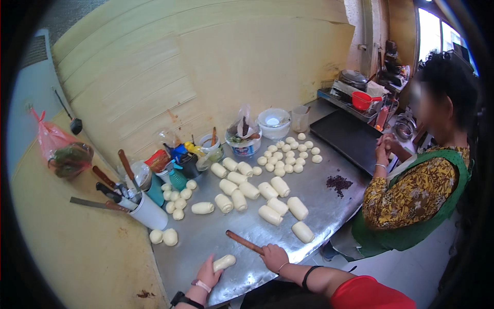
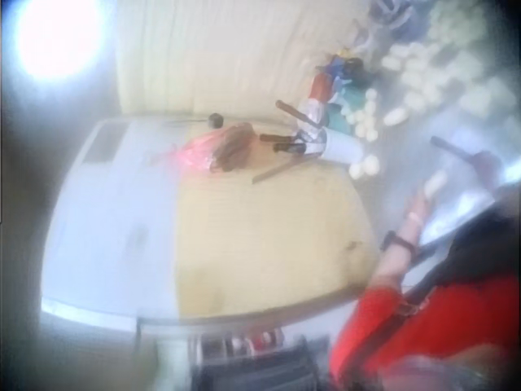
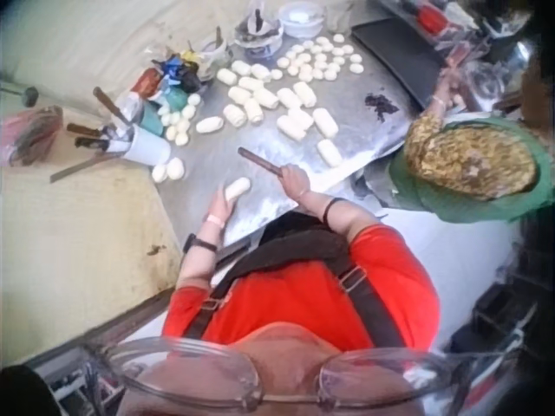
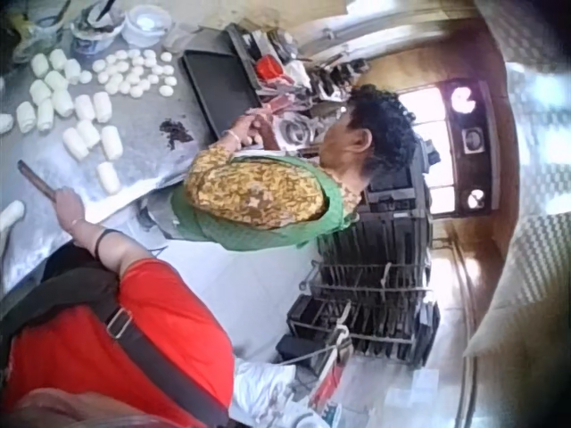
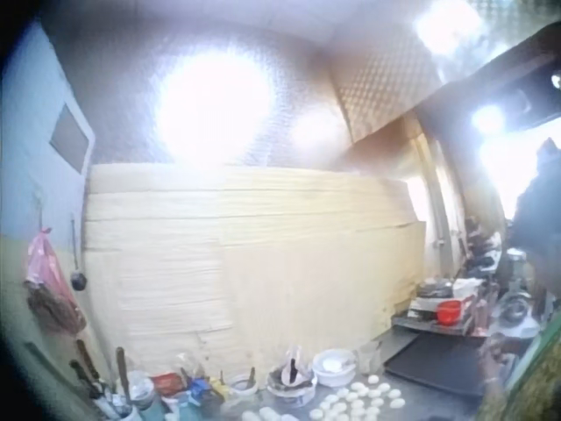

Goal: The recorder is rolling and shaping pieces of dough into long strips and then rolling them into cylindrical shapes on a stainless steel counter in a bakery.

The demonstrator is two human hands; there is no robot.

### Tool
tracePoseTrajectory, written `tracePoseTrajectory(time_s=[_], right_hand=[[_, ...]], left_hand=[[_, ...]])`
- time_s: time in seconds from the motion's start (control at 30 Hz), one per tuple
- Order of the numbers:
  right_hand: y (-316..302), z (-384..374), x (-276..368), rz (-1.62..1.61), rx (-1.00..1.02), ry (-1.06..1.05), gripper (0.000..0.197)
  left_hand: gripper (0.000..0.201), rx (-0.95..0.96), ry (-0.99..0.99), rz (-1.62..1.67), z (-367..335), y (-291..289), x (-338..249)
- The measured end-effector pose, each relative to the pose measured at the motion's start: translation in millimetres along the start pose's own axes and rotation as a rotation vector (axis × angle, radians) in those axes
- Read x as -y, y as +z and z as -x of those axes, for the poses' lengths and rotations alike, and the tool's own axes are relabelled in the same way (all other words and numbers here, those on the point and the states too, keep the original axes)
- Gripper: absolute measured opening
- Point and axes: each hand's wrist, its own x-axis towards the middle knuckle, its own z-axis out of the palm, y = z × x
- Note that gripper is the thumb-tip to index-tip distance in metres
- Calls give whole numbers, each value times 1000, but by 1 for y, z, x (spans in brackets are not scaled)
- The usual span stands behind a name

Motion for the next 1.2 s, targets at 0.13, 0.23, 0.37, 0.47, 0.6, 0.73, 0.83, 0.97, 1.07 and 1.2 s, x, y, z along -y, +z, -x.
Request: tracePoseTrajectory(time_s=[0.13,0.23,0.37,0.47,0.6,0.73,0.83,0.97,1.07,1.2], right_hand=[[-2,-2,-10,28,-22,-2,27],[-2,-4,-10,18,-42,-23,27],[-5,-5,-4,-5,-60,-54,26],[-18,-2,-11,-36,153,177,23],[-16,-17,10,-227,308,204,26],[-1,7,20,-71,69,-6,21],[7,8,8,-13,113,7,24],[19,0,-2,-47,172,14,23],[20,7,-1,-37,94,-9,25],[22,11,-3,12,40,-16,28]], left_hand=[[50,-202,-423,957,-4,-37,-67],[37,29,-455,1563,7,-44,-38],[45,336,-833,1460,44,37,64],[44,144,-517,-145,64,-4,-64],[52,-24,-359,-341,29,0,-75],[47,-186,-403,-84,19,14,-39],[45,-46,-290,165,-1,8,-7],[41,-44,-179,408,49,-80,-117],[38,-311,-279,857,50,-49,-49],[45,-234,-513,340,88,-4,-32]])
